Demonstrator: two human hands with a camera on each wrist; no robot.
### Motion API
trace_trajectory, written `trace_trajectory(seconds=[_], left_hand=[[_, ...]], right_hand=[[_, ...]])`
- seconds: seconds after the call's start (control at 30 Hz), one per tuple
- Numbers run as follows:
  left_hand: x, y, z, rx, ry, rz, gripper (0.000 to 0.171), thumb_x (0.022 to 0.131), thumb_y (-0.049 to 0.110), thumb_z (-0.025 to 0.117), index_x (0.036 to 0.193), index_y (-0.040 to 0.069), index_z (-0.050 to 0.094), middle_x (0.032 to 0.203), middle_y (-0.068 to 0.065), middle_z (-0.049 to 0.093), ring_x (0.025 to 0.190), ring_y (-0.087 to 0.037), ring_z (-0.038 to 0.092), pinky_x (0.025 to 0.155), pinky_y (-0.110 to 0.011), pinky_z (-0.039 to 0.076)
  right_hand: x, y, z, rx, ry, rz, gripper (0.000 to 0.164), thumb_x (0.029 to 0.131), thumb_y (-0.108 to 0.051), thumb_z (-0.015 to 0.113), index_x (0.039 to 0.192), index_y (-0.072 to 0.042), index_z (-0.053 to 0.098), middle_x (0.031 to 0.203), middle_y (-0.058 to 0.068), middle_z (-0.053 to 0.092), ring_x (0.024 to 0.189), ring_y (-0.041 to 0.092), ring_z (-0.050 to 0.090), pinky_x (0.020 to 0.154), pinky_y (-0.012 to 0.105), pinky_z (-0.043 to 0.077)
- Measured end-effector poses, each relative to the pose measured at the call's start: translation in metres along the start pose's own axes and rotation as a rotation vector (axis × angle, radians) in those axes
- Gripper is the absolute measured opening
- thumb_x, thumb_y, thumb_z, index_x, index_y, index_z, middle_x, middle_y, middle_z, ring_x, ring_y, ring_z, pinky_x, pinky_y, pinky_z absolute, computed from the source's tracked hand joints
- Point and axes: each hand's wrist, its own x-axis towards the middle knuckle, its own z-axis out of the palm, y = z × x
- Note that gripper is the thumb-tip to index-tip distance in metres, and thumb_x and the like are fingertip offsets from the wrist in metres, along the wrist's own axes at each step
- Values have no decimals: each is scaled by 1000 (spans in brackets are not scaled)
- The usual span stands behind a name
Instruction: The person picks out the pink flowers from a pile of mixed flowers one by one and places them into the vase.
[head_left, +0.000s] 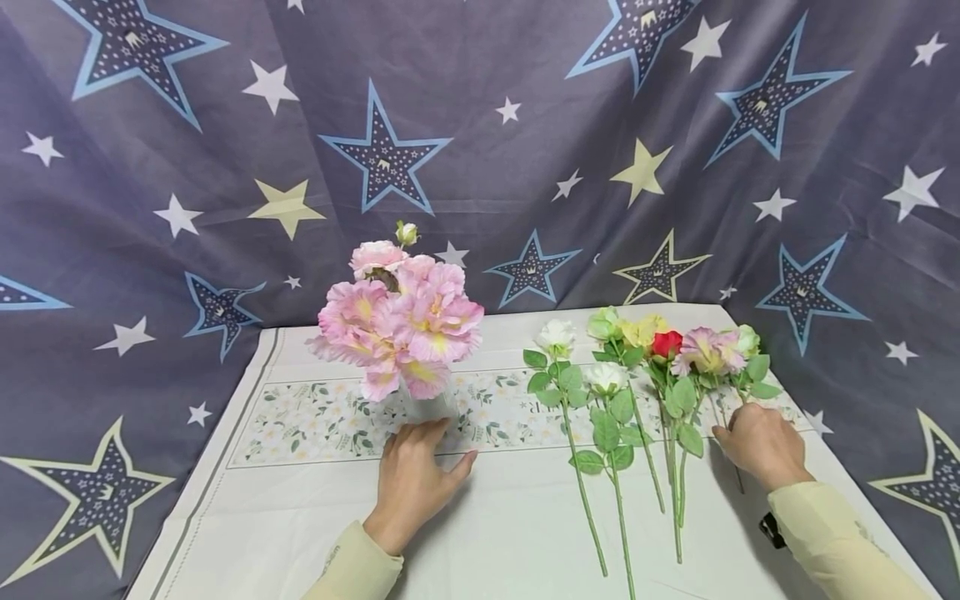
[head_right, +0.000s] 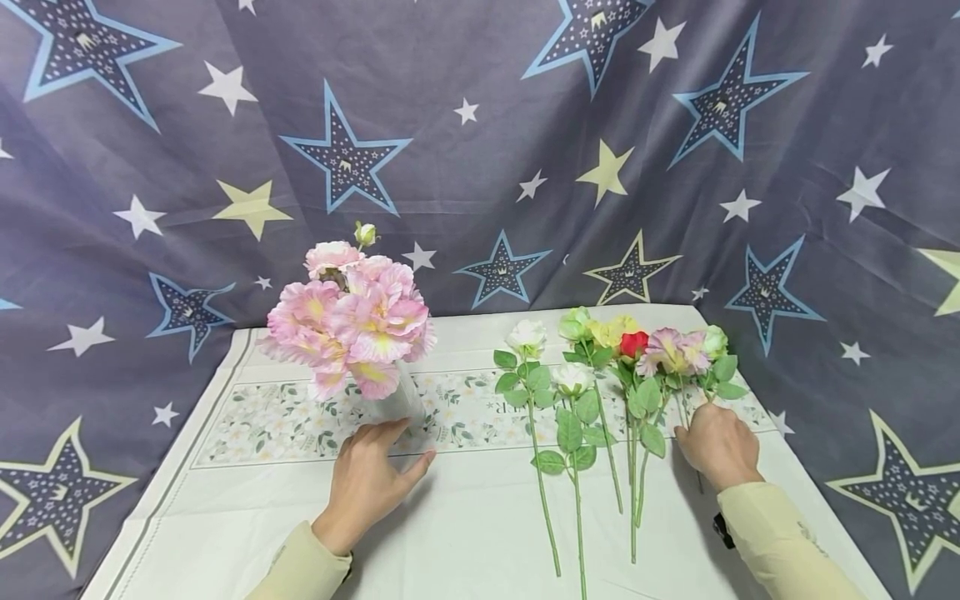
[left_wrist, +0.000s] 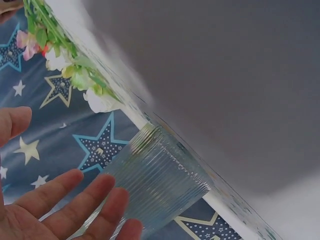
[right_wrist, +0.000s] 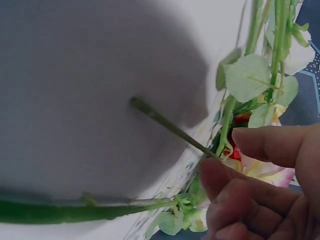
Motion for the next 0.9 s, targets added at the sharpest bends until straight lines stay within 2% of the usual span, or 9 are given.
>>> trace_trajectory(seconds=[0.33, 0.67, 0.9], left_hand=[[-1, -1, 1, 9, 21, 9, 58, 73, 44, 90, 115, 6, 76, 108, -11, 75, 97, -34, 68, 90, -61, 51], [-2, -1, 2, 6, -2, -14, 56, 75, 43, 89, 117, 8, 76, 109, -10, 75, 99, -34, 68, 92, -61, 50], [-2, -1, 4, 10, 11, -7, 56, 75, 44, 89, 116, 8, 76, 107, -10, 75, 97, -33, 68, 89, -57, 51]], right_hand=[[-1, 4, 4, 6, 11, -4, 35, 86, -19, 64, 55, -13, 48, 64, 14, 59, 56, 29, 56, 48, 45, 43], [1, 7, 8, 21, 15, -13, 31, 88, -12, 62, 58, -11, 54, 69, 20, 62, 60, 34, 60, 52, 50, 46], [-4, 3, 9, 44, 117, -50, 30, 88, -8, 58, 58, -11, 56, 63, 12, 60, 55, 29, 54, 49, 44, 41]])
